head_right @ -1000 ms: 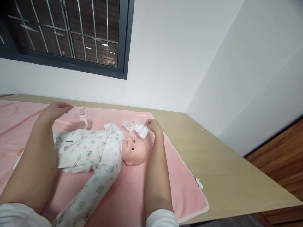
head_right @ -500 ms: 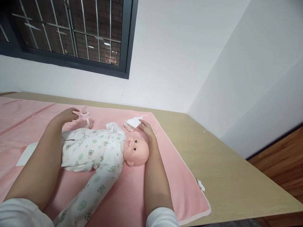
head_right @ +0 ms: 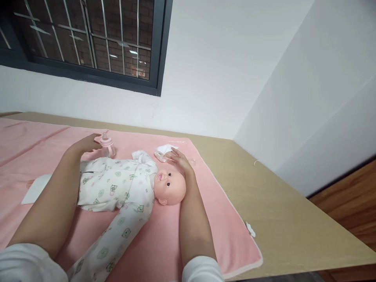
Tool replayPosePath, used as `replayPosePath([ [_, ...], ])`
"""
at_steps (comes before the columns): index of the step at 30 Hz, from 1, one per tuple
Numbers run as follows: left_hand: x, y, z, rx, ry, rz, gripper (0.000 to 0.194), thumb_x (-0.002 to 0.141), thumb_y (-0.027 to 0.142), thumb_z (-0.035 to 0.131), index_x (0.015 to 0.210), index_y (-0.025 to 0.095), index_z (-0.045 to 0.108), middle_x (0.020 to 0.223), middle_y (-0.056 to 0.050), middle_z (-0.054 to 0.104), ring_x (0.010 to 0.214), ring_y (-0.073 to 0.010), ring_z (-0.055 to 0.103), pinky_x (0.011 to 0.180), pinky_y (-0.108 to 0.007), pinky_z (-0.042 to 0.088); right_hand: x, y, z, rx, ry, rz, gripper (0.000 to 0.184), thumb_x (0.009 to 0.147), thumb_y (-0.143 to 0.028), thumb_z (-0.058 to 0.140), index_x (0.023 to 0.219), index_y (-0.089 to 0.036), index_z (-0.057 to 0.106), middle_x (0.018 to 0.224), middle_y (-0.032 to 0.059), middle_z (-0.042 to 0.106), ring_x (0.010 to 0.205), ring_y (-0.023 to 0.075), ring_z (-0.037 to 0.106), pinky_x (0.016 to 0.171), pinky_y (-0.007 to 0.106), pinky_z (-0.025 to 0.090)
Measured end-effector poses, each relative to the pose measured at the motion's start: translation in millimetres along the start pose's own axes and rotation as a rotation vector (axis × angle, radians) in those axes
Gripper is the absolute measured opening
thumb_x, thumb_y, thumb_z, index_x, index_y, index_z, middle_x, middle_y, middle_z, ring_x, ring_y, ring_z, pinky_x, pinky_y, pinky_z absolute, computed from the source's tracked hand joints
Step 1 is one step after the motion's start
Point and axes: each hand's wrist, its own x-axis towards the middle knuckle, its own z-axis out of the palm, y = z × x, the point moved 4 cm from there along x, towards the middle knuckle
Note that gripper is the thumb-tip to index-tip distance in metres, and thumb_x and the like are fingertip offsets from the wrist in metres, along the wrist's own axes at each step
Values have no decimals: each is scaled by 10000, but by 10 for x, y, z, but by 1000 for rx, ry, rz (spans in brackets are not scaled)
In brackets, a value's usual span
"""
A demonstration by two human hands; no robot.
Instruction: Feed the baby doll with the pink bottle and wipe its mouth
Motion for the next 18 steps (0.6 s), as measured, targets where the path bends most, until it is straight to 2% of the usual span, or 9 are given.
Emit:
replayPosePath([
  [3, -29, 45, 11, 7, -44, -77, 751, 559, 184, 591, 1304, 154, 498, 1021, -144, 684, 914, -310, 654, 694, -368, 520, -19, 51, -36, 24, 19, 45, 526, 695, -181, 760, 1192, -259, 604, 1258, 48, 622, 1042, 183, 676, 1002, 392, 541],
  [6, -62, 79, 10, 7, -66, -106, 940, 575, 202, 593, 1479, 154, 340, 1167, -184, 638, 1016, -325, 640, 705, -352, 518, -24, 70, -117, 27, 47, 23, 506, 705, -198, 766, 1181, -270, 610, 1167, 37, 665, 998, 171, 679, 992, 384, 545],
  [9, -88, 78, 22, 13, -84, -124, 969, 602, 227, 604, 1516, 174, 285, 1213, -185, 621, 1051, -322, 631, 707, -338, 513, -15, 56, -185, 34, 65, -14, 502, 692, -211, 771, 1166, -273, 619, 1076, 30, 692, 965, 174, 676, 968, 385, 551],
  [11, -90, 63, 45, 18, -97, -125, 950, 617, 245, 612, 1509, 180, 291, 1224, -178, 621, 1036, -314, 636, 679, -319, 507, -7, 34, -243, 9, 126, -31, 461, 679, -221, 762, 1123, -251, 641, 1053, 39, 698, 917, 169, 674, 938, 371, 553],
  [13, -76, 43, 72, 27, -101, -117, 917, 620, 262, 624, 1482, 178, 322, 1240, -169, 617, 1015, -304, 644, 648, -295, 498, -7, -18, -326, -93, 240, -86, 392, 685, -242, 714, 1072, -218, 661, 1035, 51, 702, 835, 154, 660, 896, 357, 548],
  [15, -47, 16, 93, 42, -92, -106, 867, 613, 276, 634, 1431, 162, 373, 1246, -163, 615, 1008, -297, 647, 637, -281, 494, -39, -106, -435, -273, 420, -192, 297, 713, -263, 608, 989, -176, 673, 996, 64, 705, 782, 151, 636, 861, 354, 531],
  [18, 12, -33, 108, 69, -68, -70, 764, 603, 293, 642, 1324, 132, 447, 1204, -153, 637, 993, -284, 657, 666, -280, 503, -183, -261, -591, -609, 789, -373, 305, 759, -249, 421, 904, -142, 668, 1018, 101, 693, 948, 202, 617, 925, 370, 476],
])
